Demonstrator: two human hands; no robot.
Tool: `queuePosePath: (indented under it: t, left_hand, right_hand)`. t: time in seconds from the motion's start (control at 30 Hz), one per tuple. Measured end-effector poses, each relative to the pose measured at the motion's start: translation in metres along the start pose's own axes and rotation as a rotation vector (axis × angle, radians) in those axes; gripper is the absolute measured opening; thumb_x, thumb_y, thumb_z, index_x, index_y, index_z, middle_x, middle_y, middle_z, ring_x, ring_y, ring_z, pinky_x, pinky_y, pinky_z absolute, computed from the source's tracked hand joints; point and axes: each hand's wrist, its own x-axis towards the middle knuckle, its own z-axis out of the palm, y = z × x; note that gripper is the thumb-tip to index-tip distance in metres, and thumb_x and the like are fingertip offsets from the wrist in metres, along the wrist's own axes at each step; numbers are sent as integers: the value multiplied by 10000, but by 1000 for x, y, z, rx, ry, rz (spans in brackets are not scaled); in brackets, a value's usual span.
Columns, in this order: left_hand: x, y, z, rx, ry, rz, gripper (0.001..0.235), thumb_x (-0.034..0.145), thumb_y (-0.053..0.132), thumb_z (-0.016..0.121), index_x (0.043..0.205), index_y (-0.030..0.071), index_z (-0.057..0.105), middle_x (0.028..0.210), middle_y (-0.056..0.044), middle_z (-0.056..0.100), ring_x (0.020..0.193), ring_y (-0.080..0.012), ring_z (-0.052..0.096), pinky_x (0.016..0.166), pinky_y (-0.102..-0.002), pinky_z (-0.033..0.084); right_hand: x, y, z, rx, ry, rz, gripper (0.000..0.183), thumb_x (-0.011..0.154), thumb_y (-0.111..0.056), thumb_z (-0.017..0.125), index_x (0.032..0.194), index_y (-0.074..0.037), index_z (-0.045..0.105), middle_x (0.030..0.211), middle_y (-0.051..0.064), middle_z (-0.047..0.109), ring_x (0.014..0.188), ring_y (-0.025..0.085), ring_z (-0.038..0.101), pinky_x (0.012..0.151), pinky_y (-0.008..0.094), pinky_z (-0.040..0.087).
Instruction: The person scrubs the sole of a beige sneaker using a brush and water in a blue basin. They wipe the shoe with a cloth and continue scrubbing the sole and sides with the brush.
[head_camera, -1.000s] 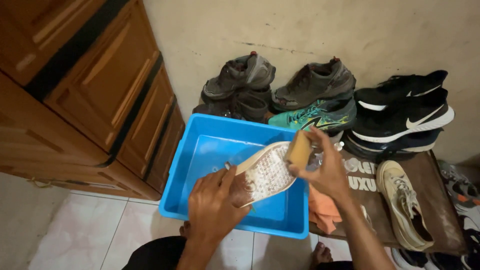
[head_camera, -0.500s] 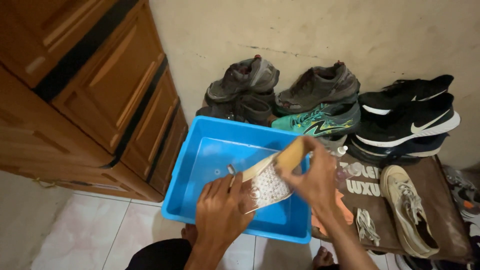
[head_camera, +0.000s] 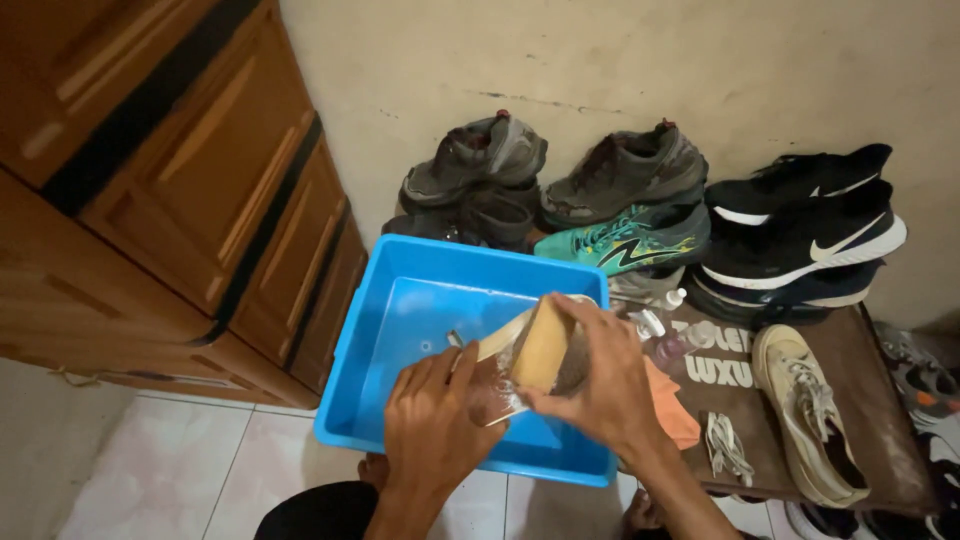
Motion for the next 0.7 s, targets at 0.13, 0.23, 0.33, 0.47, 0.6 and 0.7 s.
queuePosePath:
  t: [0.13, 0.23, 0.33, 0.47, 0.6, 0.7]
  left_hand:
    - [1, 1, -5, -6, 21, 37, 719, 535, 239, 800, 1234, 103, 706, 1126, -83, 752, 992, -278, 702, 898, -427, 536]
    - [2, -2, 0, -7, 18, 35, 756, 513, 263, 803, 1243, 97, 698, 1126, -90, 744, 964, -306, 695, 857, -450, 536]
    - [1, -5, 0, -9, 39, 69, 648, 613, 239, 808, 1235, 84, 709, 1155, -122, 747, 998, -304, 711, 885, -464, 532]
    - [-2, -9, -1, 35, 32, 106, 754, 568, 321, 828, 1276, 103, 688, 1185, -113, 737, 1035, -292, 697, 916, -438, 531]
    - [2, -7, -2, -35, 36, 94, 724, 567, 265, 803, 1262, 94, 696, 1164, -94, 736, 1008, -296, 695, 889, -451, 532]
    - [0, -3, 3, -36, -30, 60, 735, 584, 338, 850, 1262, 106, 692, 1165, -118, 731, 1007, -320, 689, 911, -475, 521]
  right_hand:
    - [-3, 21, -11, -20, 35, -65, 1088, 603, -540, 917, 1513, -153, 462, 1475, 93, 588, 1325, 307, 557, 1048, 472, 361]
    - [2, 10, -18, 36, -55, -269, 1099, 627, -474, 927, 1519, -58, 439, 1531, 147, 543, 1385, 343, 524, 1145, 545, 337]
    - [3, -7, -22, 168, -352, -225, 981, 674, -389, 928, 1499, -130, 466, 1514, 90, 558, 1395, 297, 507, 1094, 462, 331]
    - [6, 42, -23, 81, -249, -189, 1127, 557, -422, 970, 1511, -137, 442, 1507, 83, 573, 1382, 304, 532, 1079, 494, 334]
    - [6, 42, -24, 36, -191, -209, 1138, 562, -519, 939, 1513, -125, 454, 1510, 80, 574, 1374, 301, 533, 1088, 498, 356]
    - [3, -12, -30, 141, -379, -199, 1006, 607, -283, 951, 1484, -146, 478, 1498, 74, 568, 1356, 282, 511, 1058, 455, 310]
